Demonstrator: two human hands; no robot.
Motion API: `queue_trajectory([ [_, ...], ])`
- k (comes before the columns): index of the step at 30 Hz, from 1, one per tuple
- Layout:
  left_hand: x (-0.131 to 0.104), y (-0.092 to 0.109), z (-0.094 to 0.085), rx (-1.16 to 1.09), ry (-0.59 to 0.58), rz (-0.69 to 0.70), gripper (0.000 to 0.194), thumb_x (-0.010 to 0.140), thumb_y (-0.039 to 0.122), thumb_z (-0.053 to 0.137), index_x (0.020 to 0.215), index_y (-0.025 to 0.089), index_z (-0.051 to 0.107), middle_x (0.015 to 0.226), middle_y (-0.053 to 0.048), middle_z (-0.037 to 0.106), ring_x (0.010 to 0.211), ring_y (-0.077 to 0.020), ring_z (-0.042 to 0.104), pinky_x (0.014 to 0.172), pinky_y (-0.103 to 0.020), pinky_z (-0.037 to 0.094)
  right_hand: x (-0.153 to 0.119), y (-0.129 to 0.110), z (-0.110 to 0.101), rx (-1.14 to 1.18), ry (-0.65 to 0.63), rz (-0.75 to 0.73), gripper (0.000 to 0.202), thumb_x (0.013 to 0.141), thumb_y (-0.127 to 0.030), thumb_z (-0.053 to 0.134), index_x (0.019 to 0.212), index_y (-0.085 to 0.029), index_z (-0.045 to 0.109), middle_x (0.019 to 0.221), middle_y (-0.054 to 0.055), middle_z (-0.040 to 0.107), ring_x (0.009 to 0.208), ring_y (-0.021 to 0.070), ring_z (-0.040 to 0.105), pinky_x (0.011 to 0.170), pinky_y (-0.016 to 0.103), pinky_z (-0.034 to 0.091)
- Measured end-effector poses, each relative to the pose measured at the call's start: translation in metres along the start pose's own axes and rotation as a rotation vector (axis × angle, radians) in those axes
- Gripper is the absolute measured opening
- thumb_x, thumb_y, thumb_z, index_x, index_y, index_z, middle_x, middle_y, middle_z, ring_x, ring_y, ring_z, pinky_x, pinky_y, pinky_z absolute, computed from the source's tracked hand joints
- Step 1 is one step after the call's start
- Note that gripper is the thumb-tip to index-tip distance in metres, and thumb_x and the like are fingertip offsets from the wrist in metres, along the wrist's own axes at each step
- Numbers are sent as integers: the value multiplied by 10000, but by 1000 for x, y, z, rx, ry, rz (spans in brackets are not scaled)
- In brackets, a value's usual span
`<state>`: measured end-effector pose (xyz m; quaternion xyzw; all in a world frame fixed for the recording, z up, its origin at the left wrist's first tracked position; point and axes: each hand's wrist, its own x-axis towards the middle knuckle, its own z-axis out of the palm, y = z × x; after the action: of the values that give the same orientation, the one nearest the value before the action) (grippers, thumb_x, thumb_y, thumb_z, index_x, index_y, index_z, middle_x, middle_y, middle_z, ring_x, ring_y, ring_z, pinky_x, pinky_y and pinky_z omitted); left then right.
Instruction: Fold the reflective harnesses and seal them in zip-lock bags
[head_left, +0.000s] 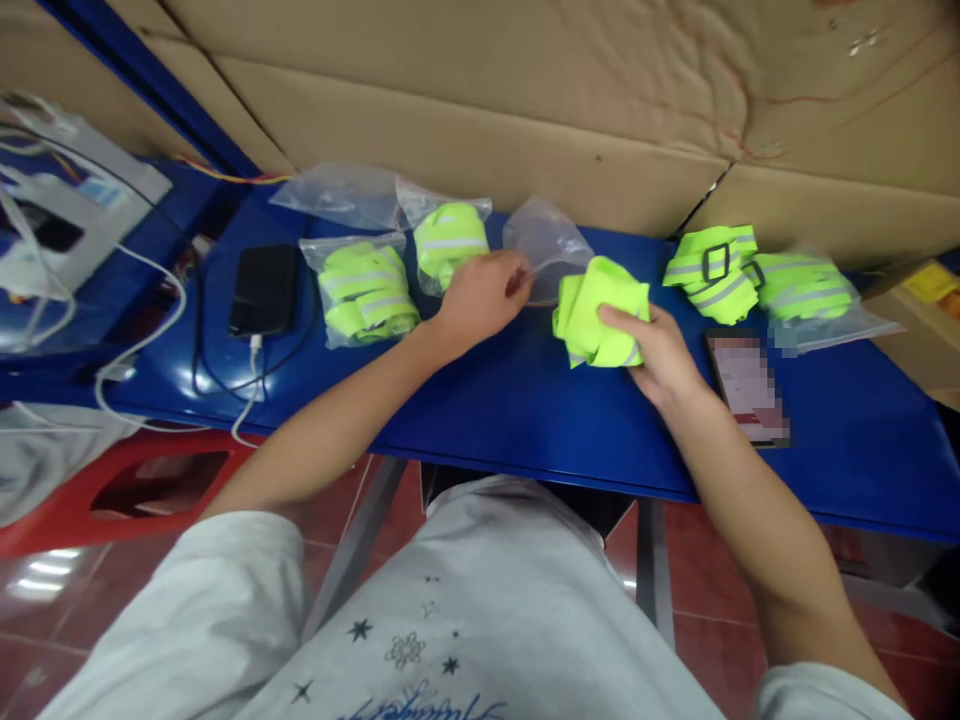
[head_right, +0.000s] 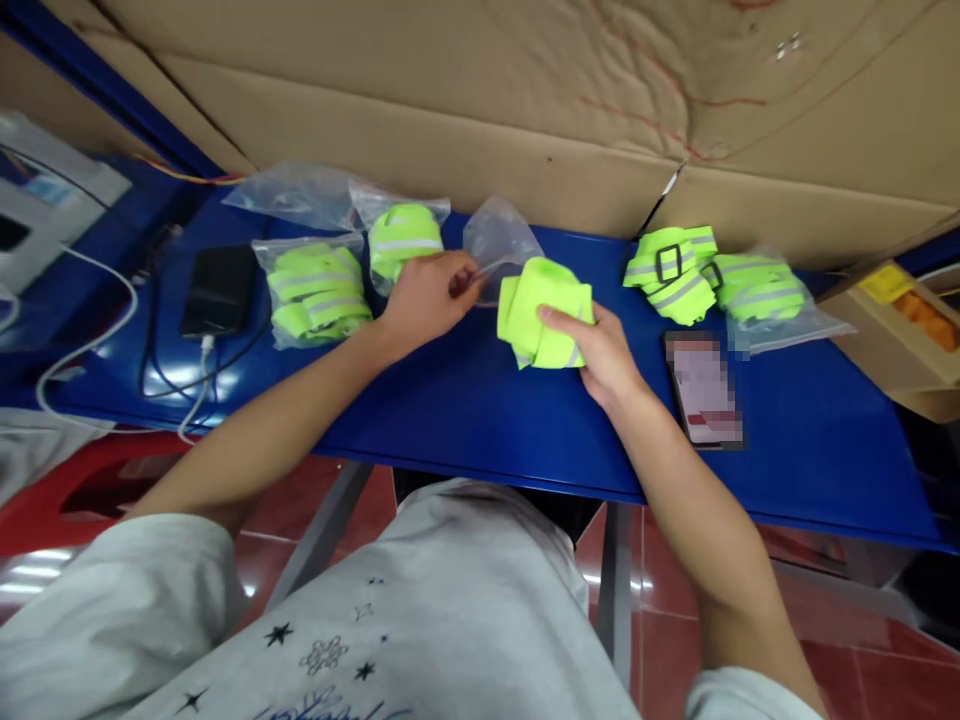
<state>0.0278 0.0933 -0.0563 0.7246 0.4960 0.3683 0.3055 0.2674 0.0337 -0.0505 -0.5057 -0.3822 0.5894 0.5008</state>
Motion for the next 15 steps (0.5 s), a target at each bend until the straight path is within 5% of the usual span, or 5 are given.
queue_trajectory([
  [4, -18, 15, 11, -216, 2, -14, 111, 918, 374, 703, 943, 269, 677, 763, 22, 605, 727, -170, 510, 798, -312, 374, 0, 9, 3, -56, -10, 76, 539, 588, -411, 1001, 1029, -185, 790, 1068, 89, 834, 934, 306, 810, 861, 448, 683],
  [8, -36, 21, 12, -52, -143, 92, 285, 958, 418, 679, 1206, 278, 667, 828, 13, 669, 735, -171, 587, 804, -297, 418, 3, 11, 0, -75, 57, 56, 517, 575, -389, 1000, 1002, -183, 792, 1016, 74, 830, 881, 279, 794, 818, 423, 666],
  [12, -40, 30, -12, 338, -354, 322, 440, 940, 508, 715, 1312, 274, 712, 980, -88, 738, 958, -287, 682, 954, -389, 458, 5, 7, -3, -90, 61, 1, 497, 603, -397, 987, 1010, -190, 791, 1032, 63, 826, 924, 272, 788, 857, 425, 649],
  [15, -26, 40, -36, 462, -359, 472, 506, 911, 405, 763, 1402, 307, 689, 1368, -156, 691, 1330, -410, 591, 1174, -543, 357, 5, 6, -3, -94, 35, -9, 519, 605, -401, 987, 1037, -193, 788, 1045, 63, 825, 953, 277, 786, 871, 432, 643],
])
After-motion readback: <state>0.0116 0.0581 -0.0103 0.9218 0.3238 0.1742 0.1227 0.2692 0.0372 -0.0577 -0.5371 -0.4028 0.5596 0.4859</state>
